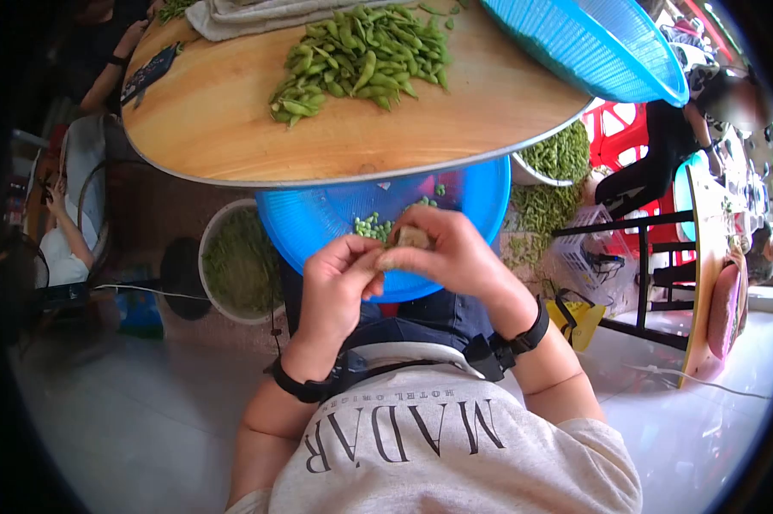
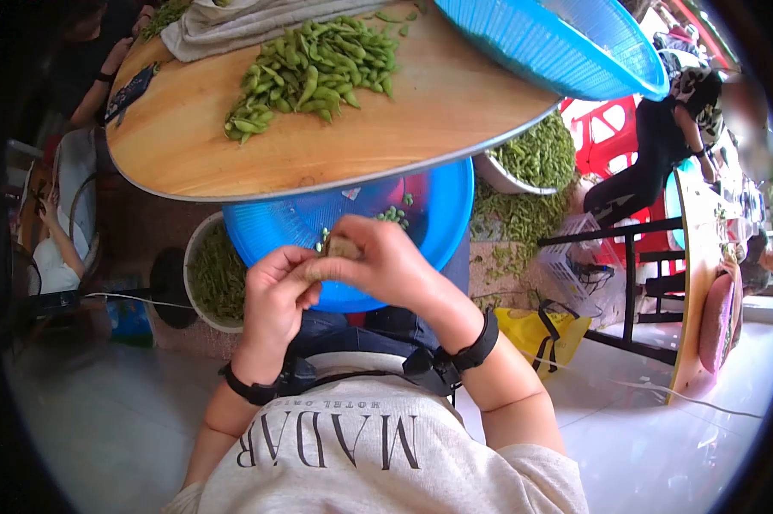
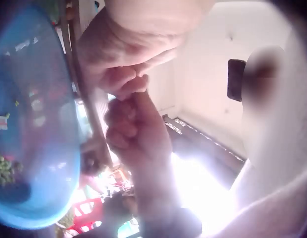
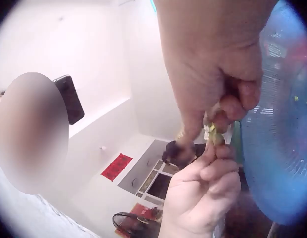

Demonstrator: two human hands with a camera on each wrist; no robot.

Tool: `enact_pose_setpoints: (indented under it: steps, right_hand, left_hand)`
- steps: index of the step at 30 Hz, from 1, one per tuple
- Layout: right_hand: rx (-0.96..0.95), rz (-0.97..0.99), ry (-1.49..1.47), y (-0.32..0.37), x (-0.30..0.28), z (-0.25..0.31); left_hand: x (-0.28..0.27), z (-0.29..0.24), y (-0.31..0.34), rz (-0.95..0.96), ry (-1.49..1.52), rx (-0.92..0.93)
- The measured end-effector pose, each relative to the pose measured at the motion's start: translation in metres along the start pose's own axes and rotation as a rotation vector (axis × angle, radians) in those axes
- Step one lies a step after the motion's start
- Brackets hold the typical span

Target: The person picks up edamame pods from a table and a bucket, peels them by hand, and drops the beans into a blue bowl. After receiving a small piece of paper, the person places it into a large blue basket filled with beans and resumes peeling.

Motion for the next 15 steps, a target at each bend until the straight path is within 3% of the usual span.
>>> enact_pose_setpoints:
  steps: [1, 3, 6, 9, 11, 13, 15]
  right_hand:
    - [-0.046, -0.02, 0.058, -0.002, 0.001, 0.0]
    - [0.001, 0.018, -0.097, -0.004, 0.001, -0.001]
    - [0.007, 0.064, -0.193, -0.009, 0.001, -0.004]
    - [-0.01, 0.048, -0.078, -0.015, 0.001, -0.012]
    - [-0.067, 0.008, 0.132, -0.018, -0.005, -0.013]
    - [-0.127, -0.001, 0.298, -0.022, -0.014, -0.019]
    - [-0.132, -0.035, 0.396, -0.021, -0.018, -0.02]
  left_hand:
    - [0.002, 0.0, 0.0, 0.009, 0.057, -0.016]
    - [-0.001, -0.005, -0.001, 0.052, 0.167, -0.115]
    - [-0.002, -0.012, 0.002, 0.056, 0.062, -0.097]
    - [-0.008, -0.023, 0.003, 0.011, -0.091, -0.1]
    - [-0.029, -0.023, 0.006, -0.091, -0.455, 0.121]
    - [-0.063, -0.036, 0.008, -0.186, -1.088, 0.494]
    - [-0.075, -0.062, 0.018, -0.271, -1.468, 0.204]
Point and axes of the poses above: each hand's wrist, its own y-axis away from the middle knuckle, its own x-axis out of the palm, z = x × y, the point moved 1 cm from there along -y, towards the middle knuckle, and after that the axes turned 1 degree about -x, right-handed, at the moved point
